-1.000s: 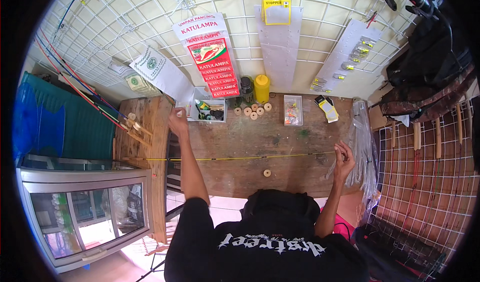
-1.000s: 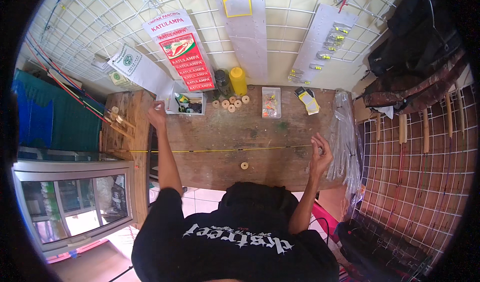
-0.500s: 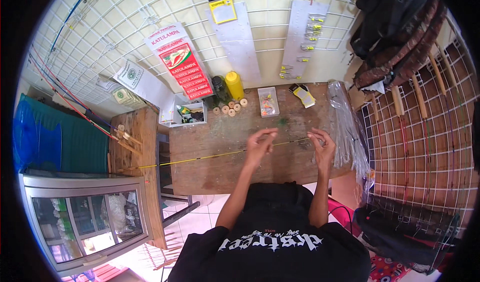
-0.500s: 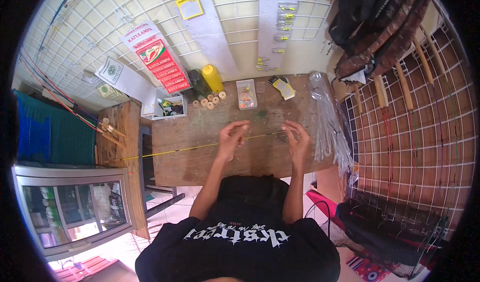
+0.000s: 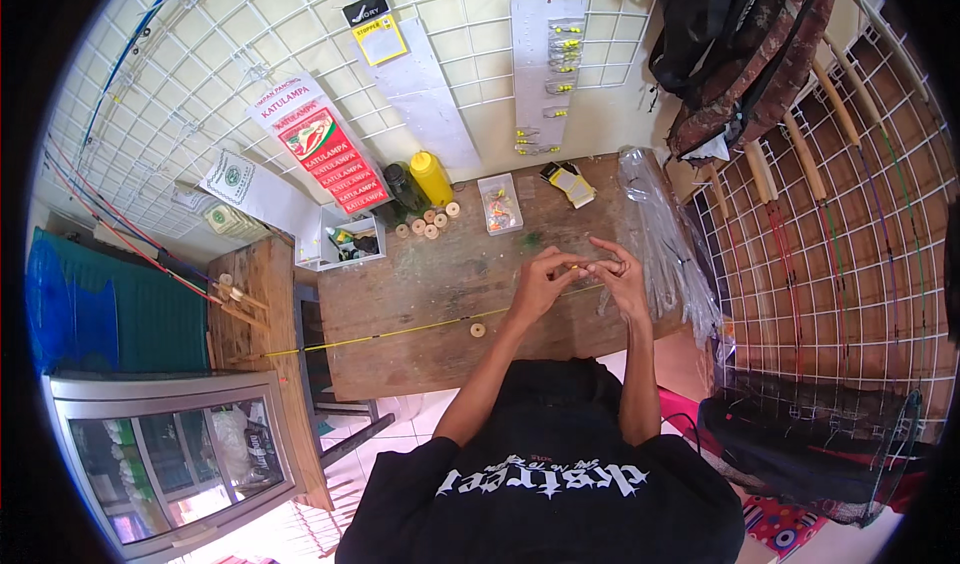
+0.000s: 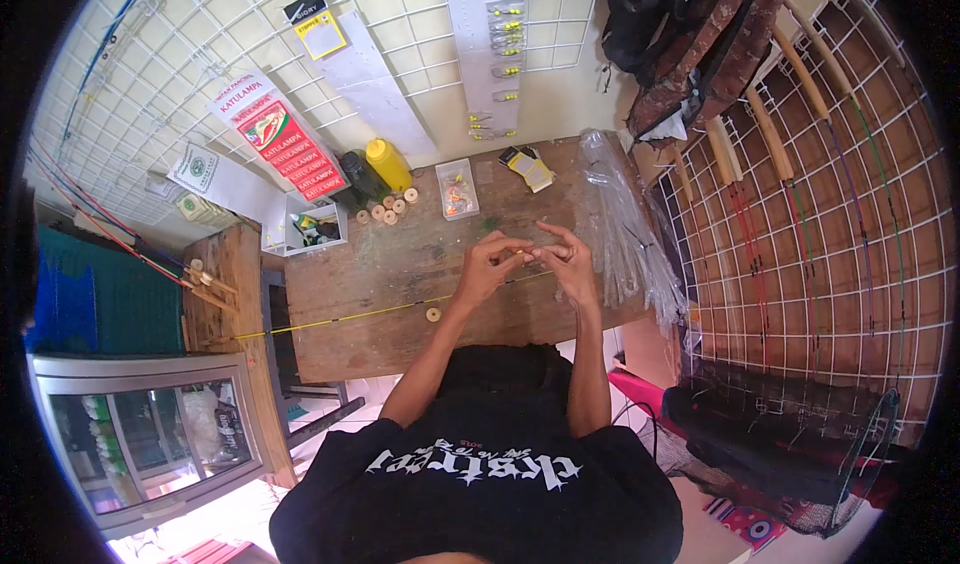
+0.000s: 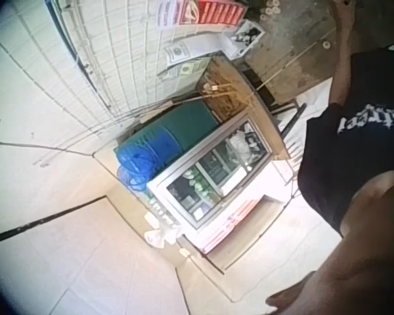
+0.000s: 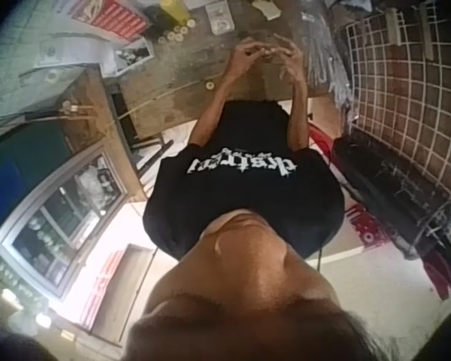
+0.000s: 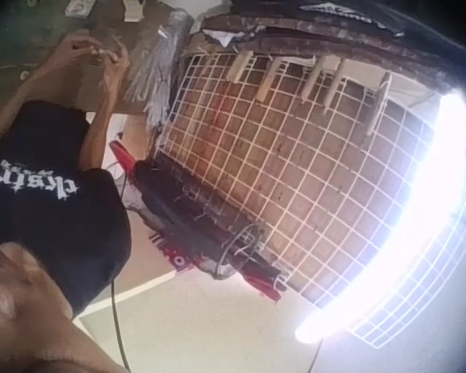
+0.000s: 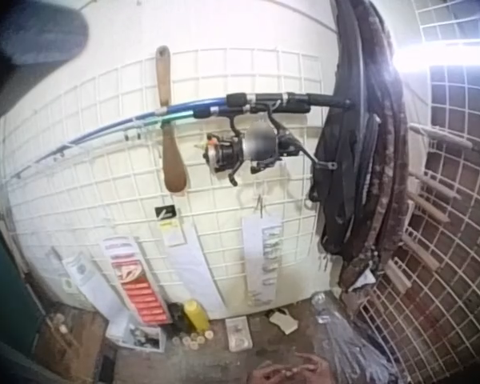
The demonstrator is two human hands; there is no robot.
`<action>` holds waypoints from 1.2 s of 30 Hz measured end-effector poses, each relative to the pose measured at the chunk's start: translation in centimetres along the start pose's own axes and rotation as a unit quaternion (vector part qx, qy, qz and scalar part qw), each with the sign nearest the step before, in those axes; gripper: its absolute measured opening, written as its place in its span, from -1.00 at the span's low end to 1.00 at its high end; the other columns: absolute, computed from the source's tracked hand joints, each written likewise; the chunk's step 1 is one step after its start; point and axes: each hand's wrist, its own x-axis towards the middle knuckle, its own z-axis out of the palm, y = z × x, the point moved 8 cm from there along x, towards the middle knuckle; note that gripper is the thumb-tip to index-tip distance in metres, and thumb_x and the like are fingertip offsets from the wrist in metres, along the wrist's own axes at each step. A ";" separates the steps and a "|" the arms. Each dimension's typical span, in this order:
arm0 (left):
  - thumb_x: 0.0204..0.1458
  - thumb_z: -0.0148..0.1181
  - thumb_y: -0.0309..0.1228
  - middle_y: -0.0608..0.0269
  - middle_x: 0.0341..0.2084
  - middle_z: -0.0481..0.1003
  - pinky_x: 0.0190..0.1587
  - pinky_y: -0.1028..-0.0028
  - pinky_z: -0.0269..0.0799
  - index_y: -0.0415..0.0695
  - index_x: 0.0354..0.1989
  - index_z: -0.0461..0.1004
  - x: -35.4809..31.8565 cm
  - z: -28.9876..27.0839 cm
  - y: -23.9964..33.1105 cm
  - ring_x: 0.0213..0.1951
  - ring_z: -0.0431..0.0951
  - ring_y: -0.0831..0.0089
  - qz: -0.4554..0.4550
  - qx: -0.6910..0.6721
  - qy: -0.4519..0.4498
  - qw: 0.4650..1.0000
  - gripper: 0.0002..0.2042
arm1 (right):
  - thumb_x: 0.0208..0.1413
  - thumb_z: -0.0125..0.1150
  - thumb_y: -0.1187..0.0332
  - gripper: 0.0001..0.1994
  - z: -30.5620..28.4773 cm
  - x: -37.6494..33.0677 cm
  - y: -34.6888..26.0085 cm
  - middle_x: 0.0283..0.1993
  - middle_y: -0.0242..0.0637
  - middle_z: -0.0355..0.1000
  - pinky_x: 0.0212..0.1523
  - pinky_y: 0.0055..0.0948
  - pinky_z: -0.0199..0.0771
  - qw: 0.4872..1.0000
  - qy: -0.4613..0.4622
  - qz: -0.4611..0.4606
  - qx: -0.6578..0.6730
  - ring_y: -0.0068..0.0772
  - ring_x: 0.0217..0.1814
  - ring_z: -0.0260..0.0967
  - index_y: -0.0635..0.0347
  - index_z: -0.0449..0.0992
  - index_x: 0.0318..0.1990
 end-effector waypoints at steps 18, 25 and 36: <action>0.05 0.25 -0.47 0.22 -0.45 0.36 -0.49 0.46 0.28 -0.18 -0.28 0.55 1.5 2.2 -0.2 -0.51 0.38 0.49 0.019 0.030 -0.027 0.999 -0.91 | 0.09 0.32 0.44 -0.73 -2.5 1.8 0.1 -0.31 -0.35 0.57 -0.31 -0.67 0.34 0.988 -0.111 0.088 -0.056 -0.73 -0.33 0.40 0.26 0.52 -0.05; 0.11 0.22 -0.48 0.28 -0.37 0.42 -0.47 0.55 0.34 -0.26 -0.31 0.54 0.6 3.1 -1.8 -0.43 0.42 0.62 -0.051 -0.049 -0.002 0.998 -0.91 | 0.09 0.33 0.36 -0.84 -2.7 1.2 -0.3 -0.42 -0.44 0.50 -0.38 -0.66 0.26 0.980 -0.117 0.035 -0.158 -0.72 -0.40 0.30 0.26 0.58 -0.23; 0.03 0.31 -0.52 0.35 -0.51 0.55 -0.66 0.71 0.17 -0.23 -0.23 0.52 -2.7 3.2 -2.8 -0.62 0.39 0.76 -0.144 -0.213 0.163 0.952 -0.85 | 0.10 0.22 0.42 -0.90 -3.5 -0.1 -0.7 -0.44 -0.49 0.40 -0.36 -0.58 0.19 0.980 -0.041 0.009 -0.192 -0.68 -0.41 0.16 0.27 0.54 -0.30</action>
